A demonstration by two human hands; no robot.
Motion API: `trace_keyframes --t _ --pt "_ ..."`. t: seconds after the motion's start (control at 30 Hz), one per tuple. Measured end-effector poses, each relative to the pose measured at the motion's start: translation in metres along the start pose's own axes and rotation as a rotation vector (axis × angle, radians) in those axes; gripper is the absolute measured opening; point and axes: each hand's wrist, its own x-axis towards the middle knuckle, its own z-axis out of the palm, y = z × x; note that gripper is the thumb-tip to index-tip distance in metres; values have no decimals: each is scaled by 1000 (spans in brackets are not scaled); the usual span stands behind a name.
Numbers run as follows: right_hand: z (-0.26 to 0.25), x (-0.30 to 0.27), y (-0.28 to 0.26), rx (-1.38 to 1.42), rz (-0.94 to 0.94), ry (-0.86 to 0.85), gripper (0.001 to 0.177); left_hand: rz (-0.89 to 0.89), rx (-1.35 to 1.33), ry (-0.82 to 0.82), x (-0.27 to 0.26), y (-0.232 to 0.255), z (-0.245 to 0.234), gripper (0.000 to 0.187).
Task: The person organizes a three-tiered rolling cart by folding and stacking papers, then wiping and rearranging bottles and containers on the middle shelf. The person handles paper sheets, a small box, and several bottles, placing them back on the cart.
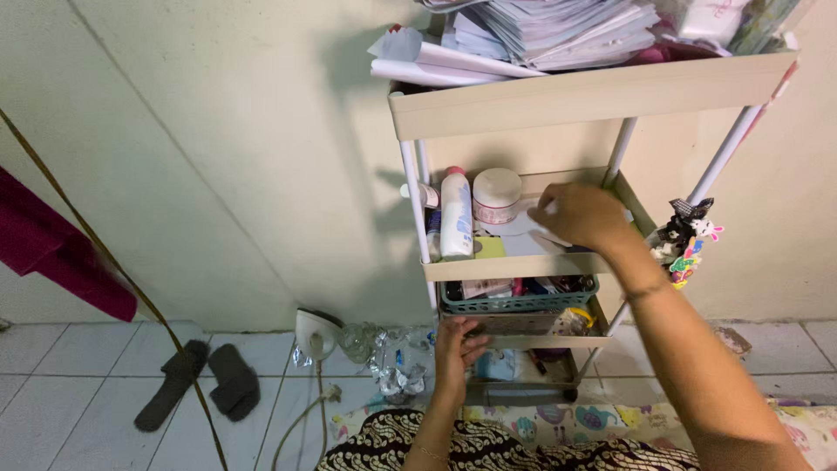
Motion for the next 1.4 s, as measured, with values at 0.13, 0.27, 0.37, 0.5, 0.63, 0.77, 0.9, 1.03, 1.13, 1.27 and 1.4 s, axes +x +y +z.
trace_keyframes --t 0.13,0.27,0.37,0.5,0.63,0.77,0.9,1.03,1.13,1.27,1.4 --pt "54 54 26 -167 24 -156 60 34 42 -50 -5 -4 5 44" --pt "81 84 49 -209 66 -337 80 40 58 -60 0 -4 3 43" --pt "91 100 63 -226 114 -370 87 14 44 -57 4 -6 3 42" --pt "93 122 73 -201 131 -407 95 -30 82 -38 8 -7 5 40" --pt "92 130 76 -235 150 -454 96 -19 63 -40 8 -10 0 34" --pt "93 132 77 -231 185 -455 90 4 40 -47 12 -11 -2 31" --pt "105 138 81 -248 119 -528 91 -26 34 -44 12 -9 -1 30" --pt "118 142 95 -123 47 -454 97 -50 45 -42 9 -9 3 30" --pt "121 145 100 -91 55 -425 101 -73 86 -31 9 -7 6 31" --pt "123 141 94 -157 141 -536 95 -48 75 -40 6 -9 7 32" --pt "102 137 83 -233 85 -452 79 -44 68 -41 8 -8 4 34"
